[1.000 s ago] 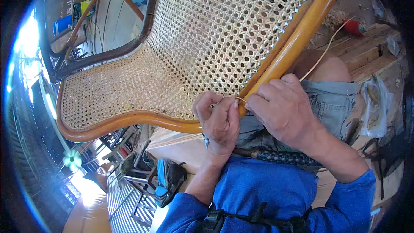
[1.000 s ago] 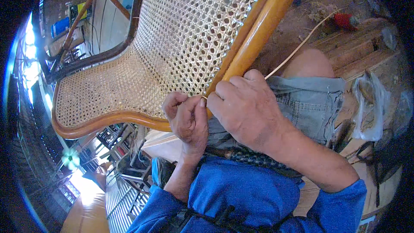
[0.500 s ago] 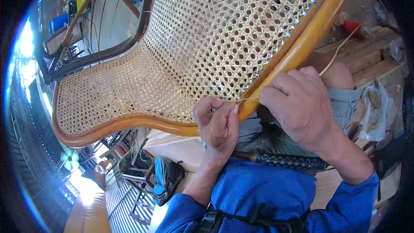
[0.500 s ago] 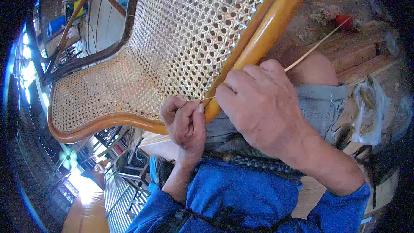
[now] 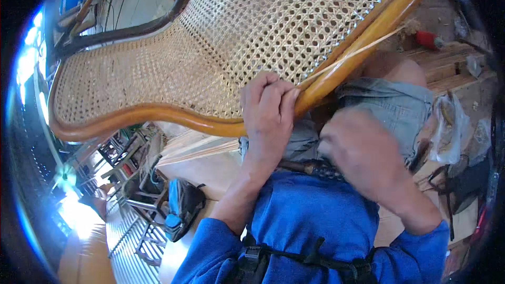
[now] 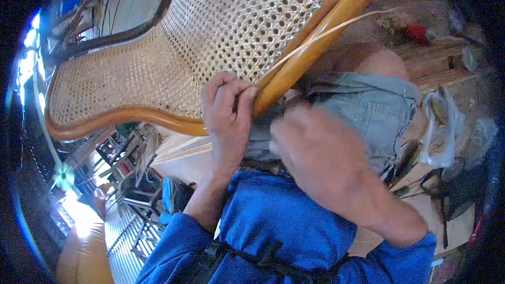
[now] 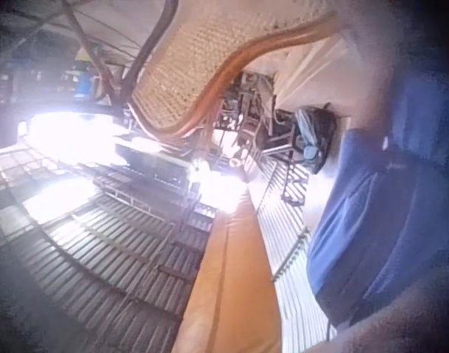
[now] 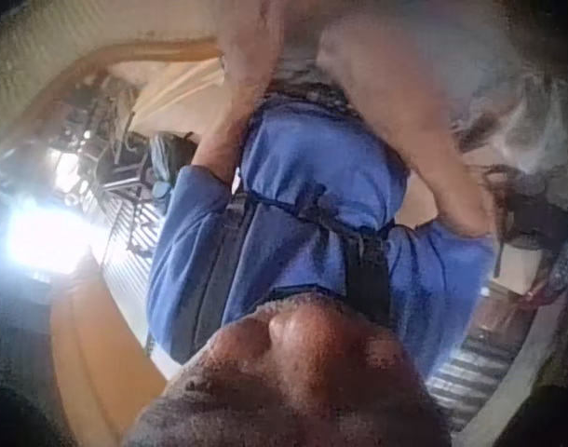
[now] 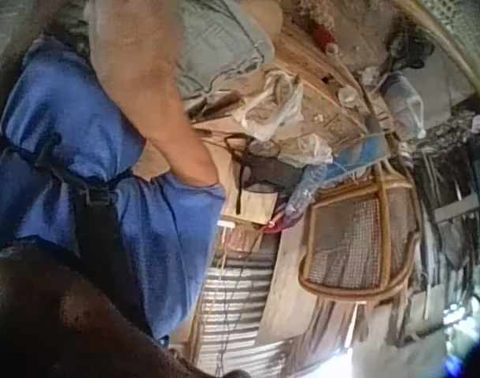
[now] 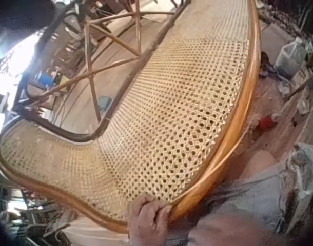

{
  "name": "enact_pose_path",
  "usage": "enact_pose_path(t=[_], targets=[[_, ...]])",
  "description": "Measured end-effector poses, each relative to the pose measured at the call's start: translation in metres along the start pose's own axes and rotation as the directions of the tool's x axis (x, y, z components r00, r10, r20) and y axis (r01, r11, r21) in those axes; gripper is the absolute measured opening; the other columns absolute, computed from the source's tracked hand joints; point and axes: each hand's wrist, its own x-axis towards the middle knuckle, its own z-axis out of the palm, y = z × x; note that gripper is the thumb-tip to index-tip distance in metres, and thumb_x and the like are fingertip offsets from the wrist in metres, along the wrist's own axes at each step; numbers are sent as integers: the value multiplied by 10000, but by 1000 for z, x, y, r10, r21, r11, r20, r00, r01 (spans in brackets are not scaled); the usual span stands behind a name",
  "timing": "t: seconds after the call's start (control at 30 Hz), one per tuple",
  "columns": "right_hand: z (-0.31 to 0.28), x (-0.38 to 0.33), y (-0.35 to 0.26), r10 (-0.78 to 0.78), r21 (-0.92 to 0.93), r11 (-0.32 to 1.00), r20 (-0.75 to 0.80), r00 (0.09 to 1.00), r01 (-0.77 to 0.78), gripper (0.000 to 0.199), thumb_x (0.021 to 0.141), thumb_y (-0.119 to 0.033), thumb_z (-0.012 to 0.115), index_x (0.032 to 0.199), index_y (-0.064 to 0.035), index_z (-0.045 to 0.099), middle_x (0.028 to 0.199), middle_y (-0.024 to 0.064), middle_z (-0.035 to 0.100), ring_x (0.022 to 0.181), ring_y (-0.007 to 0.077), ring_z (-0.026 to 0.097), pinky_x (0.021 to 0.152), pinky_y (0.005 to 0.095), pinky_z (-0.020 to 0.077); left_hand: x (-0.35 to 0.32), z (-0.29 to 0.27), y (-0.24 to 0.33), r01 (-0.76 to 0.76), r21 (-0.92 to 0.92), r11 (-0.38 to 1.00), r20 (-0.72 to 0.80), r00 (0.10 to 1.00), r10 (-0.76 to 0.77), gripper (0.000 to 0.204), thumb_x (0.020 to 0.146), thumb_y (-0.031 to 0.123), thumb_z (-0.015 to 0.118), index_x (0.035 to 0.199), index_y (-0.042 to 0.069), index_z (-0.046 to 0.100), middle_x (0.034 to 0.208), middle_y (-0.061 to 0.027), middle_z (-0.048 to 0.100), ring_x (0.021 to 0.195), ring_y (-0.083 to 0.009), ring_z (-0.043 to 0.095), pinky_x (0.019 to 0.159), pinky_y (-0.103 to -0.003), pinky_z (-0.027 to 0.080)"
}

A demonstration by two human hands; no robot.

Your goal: The person weaves a cane strip into the frame of a chair seat. They use a hammer to tap the cane into place and pliers to cut the strip, working along the edge of the seat.

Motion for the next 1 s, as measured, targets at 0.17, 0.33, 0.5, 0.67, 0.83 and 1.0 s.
enact_pose_path(t=[0.17,0.33,0.5,0.67,0.83,1.0], targets=[[58,-37,-16,163,-90,985,261,952,-144,311,799,-287,617,987,-46,564,918,160,608,865,350,595,763,423,489,1,5,-11,-79,-101,992,-94,993,69,115,727,54,665,814,46,590,981,-117,519,929,-293,489,814,-403,383],[31,-66,-22,235,-69,972,303,924,-225,324,809,-315,616,975,-45,555,848,182,603,814,368,599,715,445,479,7,-5,-20,-107,-180,978,40,992,116,114,738,83,648,830,29,608,981,-121,569,960,-302,513,878,-390,385],[7,-104,-18,417,-41,903,332,846,-428,347,798,-345,631,909,-29,541,741,193,577,759,384,591,657,434,458,15,-18,-31,-202,-241,949,149,959,242,98,752,80,612,838,33,617,950,-118,589,955,-300,531,873,-394,394],[19,-102,-29,545,-26,838,15,838,-545,317,819,-302,604,875,-9,495,683,199,549,654,364,575,610,424,436,21,-17,-49,-209,-366,907,141,951,276,109,783,60,576,880,26,611,946,-124,594,954,-296,549,849,-373,427],[21,-74,-45,497,18,868,-54,866,-497,293,842,-291,576,880,-13,493,673,178,565,636,369,582,599,428,445,19,-11,-61,-83,-435,897,-22,996,82,144,839,51,527,954,17,607,948,-113,598,926,-235,580,831,-327,453],[19,-54,-59,436,-115,890,-67,897,-441,269,848,-263,573,936,-21,498,691,174,585,659,376,603,612,427,462,16,-11,-60,32,-523,852,-5,999,-40,163,858,42,498,977,10,604,935,-96,596,875,-168,594,806,-285,461]])
